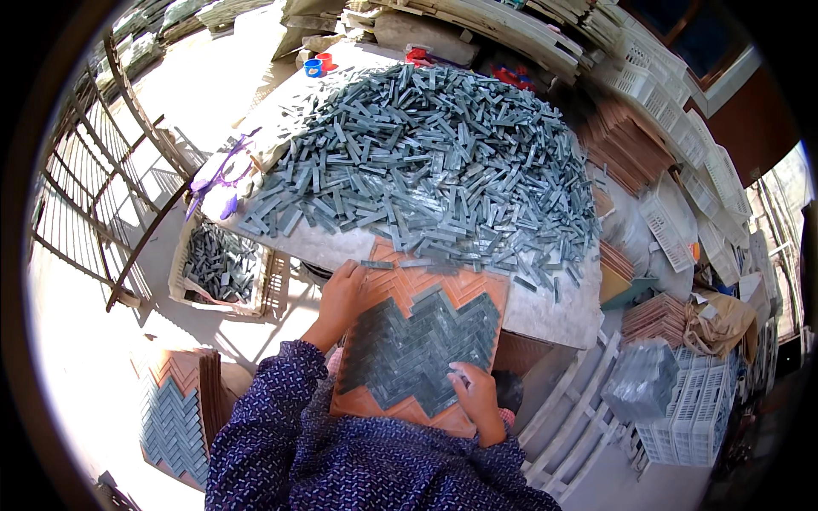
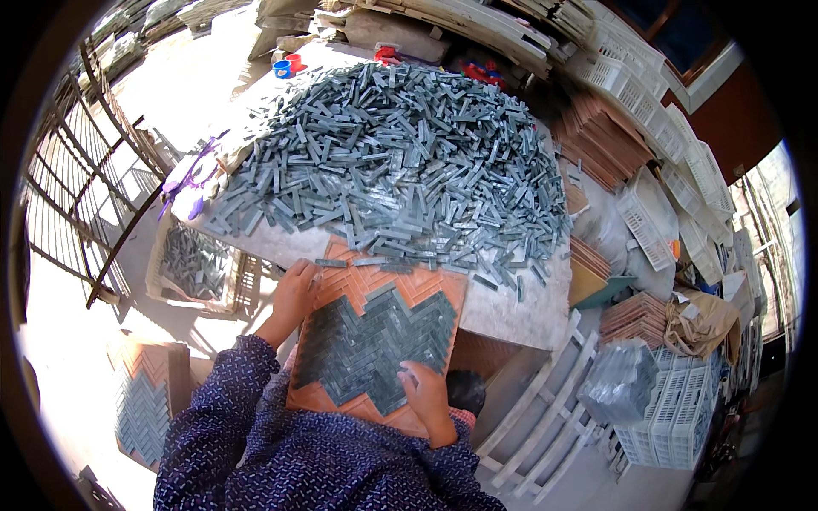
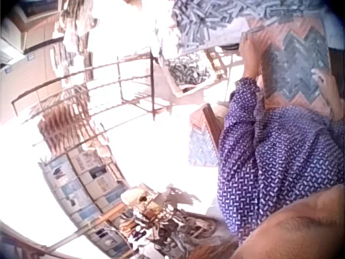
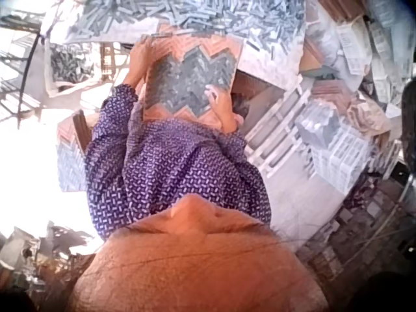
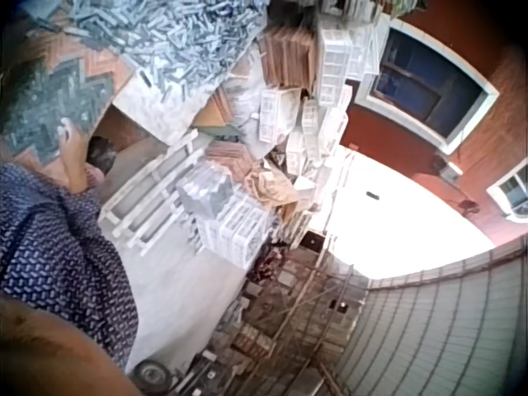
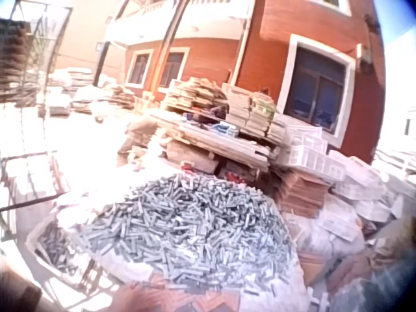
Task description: The person places small rectangular tiles by hand onto a square board, arranging them in a herringbone pattern. The person continues placing tiles until the board is fully covered, then lifts the completed board and sets it aside.
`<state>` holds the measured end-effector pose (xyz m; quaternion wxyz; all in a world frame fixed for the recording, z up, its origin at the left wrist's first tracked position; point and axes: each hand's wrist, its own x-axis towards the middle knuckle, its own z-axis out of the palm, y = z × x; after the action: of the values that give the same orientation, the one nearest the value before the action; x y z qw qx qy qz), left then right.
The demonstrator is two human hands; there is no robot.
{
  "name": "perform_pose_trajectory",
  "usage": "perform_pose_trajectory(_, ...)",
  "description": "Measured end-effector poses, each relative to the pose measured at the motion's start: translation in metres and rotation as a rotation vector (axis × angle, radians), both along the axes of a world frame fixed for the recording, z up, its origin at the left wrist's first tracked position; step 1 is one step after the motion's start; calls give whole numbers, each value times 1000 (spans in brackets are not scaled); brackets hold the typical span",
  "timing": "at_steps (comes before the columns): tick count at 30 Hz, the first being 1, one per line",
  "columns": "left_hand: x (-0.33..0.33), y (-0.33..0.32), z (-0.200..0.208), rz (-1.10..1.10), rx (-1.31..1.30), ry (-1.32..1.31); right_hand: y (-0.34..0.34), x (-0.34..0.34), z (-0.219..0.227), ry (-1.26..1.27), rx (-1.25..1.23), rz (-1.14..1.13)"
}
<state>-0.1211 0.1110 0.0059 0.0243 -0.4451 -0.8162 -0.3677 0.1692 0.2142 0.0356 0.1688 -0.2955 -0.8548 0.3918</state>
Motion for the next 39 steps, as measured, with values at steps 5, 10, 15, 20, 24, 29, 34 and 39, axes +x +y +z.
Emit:
perform_pose_trajectory(5, -25, 20, -8, -73, -33, 84, -2, -2, 6, -25, -31, -8)
perform_pose_trajectory(10, -3, -4, -1, -48, -158, -61, 0, 4, -2, -36, 14, 3)
perform_pose_trajectory(15, 25, -22, -5, 2, -62, -214, -2, -5, -2, -52, -36, 15)
perform_pose_trajectory(20, 26, -23, -16, -3, -36, -182, -5, -6, 2, -25, -42, 20)
perform_pose_trajectory(24, 18, -16, -11, -69, -181, -123, -4, -1, 7, -41, -28, 12)
perform_pose_trajectory(29, 1, 24, 16, -64, -172, -59, 0, 25, -4, -5, -8, -87)
perform_pose_trajectory(34, -30, 80, -3, -63, -69, -57, 6, 69, -11, -47, -36, -284)
perform_pose_trajectory(39, -50, 85, -8, -191, -101, -36, 6, 123, -40, -62, 40, -409)
